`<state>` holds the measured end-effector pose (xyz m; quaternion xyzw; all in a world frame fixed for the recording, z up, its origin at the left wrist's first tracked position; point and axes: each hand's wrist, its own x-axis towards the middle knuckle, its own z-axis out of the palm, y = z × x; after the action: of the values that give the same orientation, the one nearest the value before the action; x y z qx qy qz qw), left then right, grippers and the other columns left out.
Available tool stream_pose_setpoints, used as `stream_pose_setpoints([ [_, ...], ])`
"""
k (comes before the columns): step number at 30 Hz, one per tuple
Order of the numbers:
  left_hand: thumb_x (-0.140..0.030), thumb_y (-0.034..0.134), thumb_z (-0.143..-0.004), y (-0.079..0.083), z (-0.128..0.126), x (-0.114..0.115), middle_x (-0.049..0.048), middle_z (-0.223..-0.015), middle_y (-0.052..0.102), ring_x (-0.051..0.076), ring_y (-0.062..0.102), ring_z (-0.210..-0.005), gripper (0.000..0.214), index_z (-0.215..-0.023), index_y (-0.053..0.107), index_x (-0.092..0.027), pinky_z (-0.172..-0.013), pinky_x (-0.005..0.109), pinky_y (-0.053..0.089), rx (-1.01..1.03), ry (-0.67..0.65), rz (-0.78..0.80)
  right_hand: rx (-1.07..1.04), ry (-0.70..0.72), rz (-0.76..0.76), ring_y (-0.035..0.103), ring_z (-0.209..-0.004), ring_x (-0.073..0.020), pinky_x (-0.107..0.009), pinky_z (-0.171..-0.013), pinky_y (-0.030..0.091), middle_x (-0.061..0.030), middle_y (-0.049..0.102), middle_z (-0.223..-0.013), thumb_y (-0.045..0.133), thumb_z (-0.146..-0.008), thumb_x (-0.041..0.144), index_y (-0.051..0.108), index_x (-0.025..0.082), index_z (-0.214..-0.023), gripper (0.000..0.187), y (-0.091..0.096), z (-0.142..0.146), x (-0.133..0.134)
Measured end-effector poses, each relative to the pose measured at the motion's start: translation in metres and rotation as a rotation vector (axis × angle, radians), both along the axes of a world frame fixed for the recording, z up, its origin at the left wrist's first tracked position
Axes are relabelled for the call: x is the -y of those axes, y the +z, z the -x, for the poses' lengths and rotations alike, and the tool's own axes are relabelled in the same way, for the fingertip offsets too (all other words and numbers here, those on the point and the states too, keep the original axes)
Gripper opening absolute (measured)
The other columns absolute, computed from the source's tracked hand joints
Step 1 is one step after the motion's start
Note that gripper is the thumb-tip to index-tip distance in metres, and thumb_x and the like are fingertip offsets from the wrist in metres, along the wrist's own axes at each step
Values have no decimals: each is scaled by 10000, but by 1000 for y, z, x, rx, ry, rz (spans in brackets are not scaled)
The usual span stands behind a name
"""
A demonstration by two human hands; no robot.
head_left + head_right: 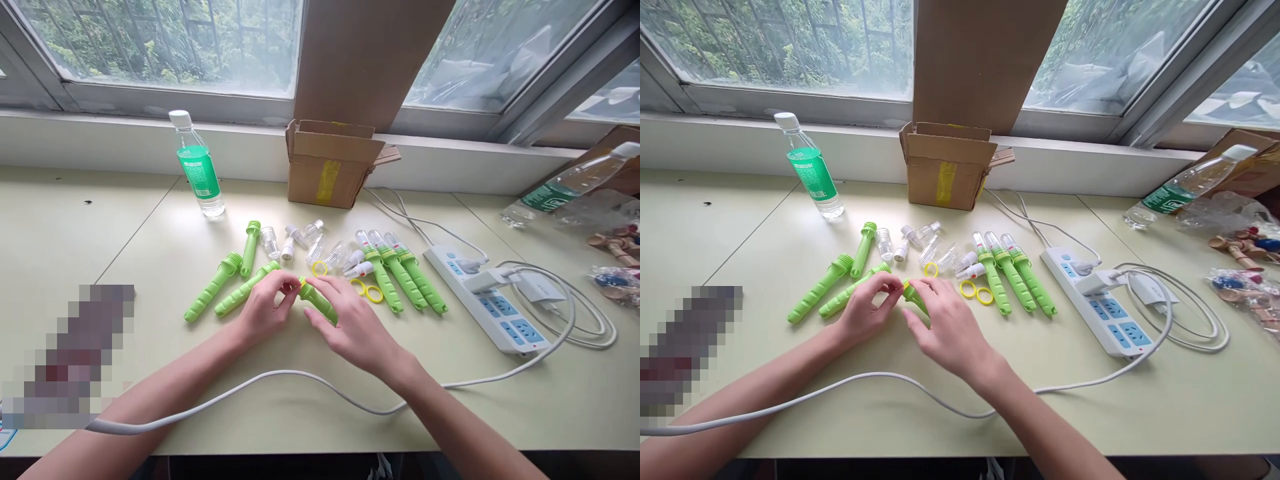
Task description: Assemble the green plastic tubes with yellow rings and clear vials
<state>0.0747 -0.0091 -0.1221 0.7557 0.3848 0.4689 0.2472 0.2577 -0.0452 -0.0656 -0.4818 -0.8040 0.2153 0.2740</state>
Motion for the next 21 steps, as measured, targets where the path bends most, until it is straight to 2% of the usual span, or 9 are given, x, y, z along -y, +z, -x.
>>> stream_pose_setpoints([
  [2, -144, 551, -881, -2, 1, -1, 22, -836, 618, 121, 603, -738, 64, -930, 569, -181, -702, 268, 539, 3, 22, -95, 134, -4, -15, 545, -1143, -315, -494, -937, 458, -133, 608, -1223, 561, -886, 284, 517, 209, -1332, 454, -10, -7, -9],
  [4, -129, 557, -877, -2, 1, -1, 20, -826, 611, 125, 598, -741, 74, -930, 560, -181, -694, 270, 535, 1, 46, -166, 181, -2, 2, 577, -1098, -313, -473, -903, 478, -135, 636, -1186, 574, -875, 281, 531, 186, -1307, 445, -18, -14, -15],
  [7, -106, 560, -871, -2, 2, -1, 22, -831, 616, 136, 603, -769, 99, -927, 544, -185, -702, 279, 530, 3, 82, -238, 133, 17, 28, 626, -979, -264, -397, -826, 497, -88, 683, -1098, 555, -882, 237, 602, 203, -1186, 309, -26, -23, -18],
  [9, -100, 567, -866, -2, 2, -1, 22, -836, 624, 141, 611, -780, 113, -931, 538, -188, -708, 282, 533, 2, 107, -273, 89, 36, 58, 638, -842, -221, -333, -709, 493, -53, 700, -991, 557, -882, 228, 626, 222, -1128, 256, -30, -27, -19],
  [11, -108, 572, -866, -3, 2, -2, 21, -842, 628, 137, 619, -768, 123, -955, 544, -190, -704, 279, 545, -8, 127, -279, 45, 8, 29, 627, -781, -205, -302, -637, 467, -43, 692, -919, 590, -859, 228, 629, 212, -1098, 243, -35, -29, -18],
  [17, -155, 629, -852, -4, 2, -3, 34, -926, 651, 130, 668, -776, 220, -1056, 550, -186, -706, 265, 599, 17, 137, -225, -115, -45, -131, 605, -733, -170, -280, -651, 458, -36, 659, -885, 622, -830, 200, 592, 190, -1070, 242, -44, -26, -16],
  [21, -215, 702, -811, -2, 1, -2, 38, -950, 675, 145, 684, -799, 270, -1042, 564, -186, -723, 286, 615, 4, 159, -242, -150, -77, -139, 577, -699, -170, -283, -632, 449, -20, 624, -813, 616, -827, 189, 581, 199, -1054, 230, -49, -22, -14],
])
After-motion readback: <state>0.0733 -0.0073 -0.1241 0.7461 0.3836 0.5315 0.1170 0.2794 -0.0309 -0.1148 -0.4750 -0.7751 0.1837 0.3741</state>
